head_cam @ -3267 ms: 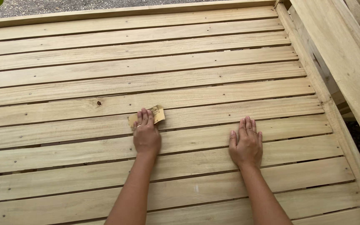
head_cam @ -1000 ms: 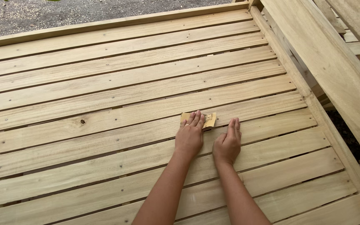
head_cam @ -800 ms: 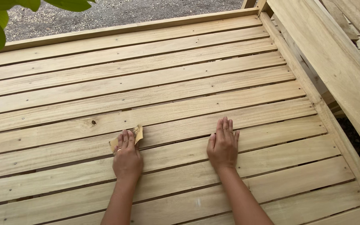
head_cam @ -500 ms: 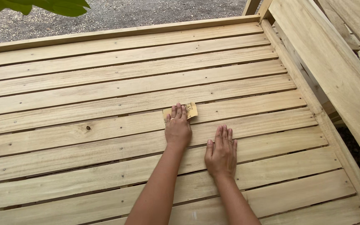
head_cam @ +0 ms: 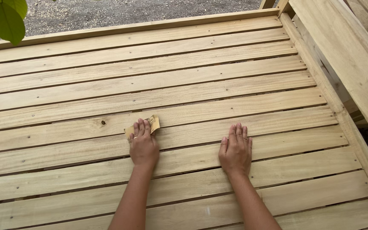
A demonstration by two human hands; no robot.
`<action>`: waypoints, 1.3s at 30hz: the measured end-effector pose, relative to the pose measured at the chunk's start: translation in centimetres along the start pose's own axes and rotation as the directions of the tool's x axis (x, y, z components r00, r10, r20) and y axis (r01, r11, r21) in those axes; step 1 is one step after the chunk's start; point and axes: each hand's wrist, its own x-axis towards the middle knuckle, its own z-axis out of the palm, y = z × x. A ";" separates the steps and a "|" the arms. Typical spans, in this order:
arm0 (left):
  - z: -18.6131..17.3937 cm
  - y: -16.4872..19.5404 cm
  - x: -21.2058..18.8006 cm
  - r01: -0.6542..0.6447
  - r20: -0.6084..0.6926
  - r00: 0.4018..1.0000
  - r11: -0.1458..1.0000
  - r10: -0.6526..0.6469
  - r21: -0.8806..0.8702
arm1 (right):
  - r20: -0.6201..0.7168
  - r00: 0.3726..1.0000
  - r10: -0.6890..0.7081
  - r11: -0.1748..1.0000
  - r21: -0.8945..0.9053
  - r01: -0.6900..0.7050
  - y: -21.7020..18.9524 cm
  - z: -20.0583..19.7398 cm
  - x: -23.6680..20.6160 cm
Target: The person sands the surface of a wooden slatted bench using a sanding block. They move the block back and forth along the slats, occasionally switching hands and adjusting position to reach different areas.
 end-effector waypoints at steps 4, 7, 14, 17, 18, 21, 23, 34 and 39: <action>4.6 13.2 -2.3 -0.246 0.090 0.960 0.950 0.267 -0.195 | -0.009 1.000 -0.009 1.000 -0.001 0.009 0.4 0.1 0.1; 5.1 15.6 -4.7 -0.368 0.116 0.906 0.893 0.407 -0.259 | -0.017 1.000 0.010 0.998 0.065 -0.009 0.6 0.0 0.2; -2.7 -6.5 -5.4 0.030 0.029 0.999 0.998 -0.029 -0.063 | -0.035 0.999 0.011 0.993 0.117 -0.006 0.1 -0.4 0.1; -1.6 -6.5 -4.9 0.081 -0.041 0.996 0.996 -0.083 -0.035 | -0.013 1.000 0.000 0.993 0.116 0.001 0.0 -0.4 -0.1; -0.6 -4.3 -5.0 0.071 -0.071 0.995 0.997 -0.072 -0.017 | -0.049 0.999 -0.007 0.982 0.186 0.017 0.0 -0.4 -0.1; 3.0 6.2 -5.0 -0.170 0.051 0.983 0.982 0.175 -0.085 | -0.204 0.979 -0.033 0.926 0.363 0.107 0.6 -0.4 -0.3; 4.9 13.3 -5.6 -0.308 0.066 0.943 0.929 0.327 -0.207 | -0.297 0.953 -0.055 0.889 0.420 0.182 1.2 -0.5 -0.4; -2.8 -6.1 -7.8 -0.006 0.000 1.000 0.997 0.006 -0.080 | -0.312 0.950 -0.003 0.831 0.528 0.176 1.2 -1.3 -0.8; 0.3 -1.9 -5.6 0.012 -0.079 0.997 1.000 -0.014 -0.028 | -0.281 0.957 -0.076 0.843 0.494 0.212 1.1 -1.1 -1.1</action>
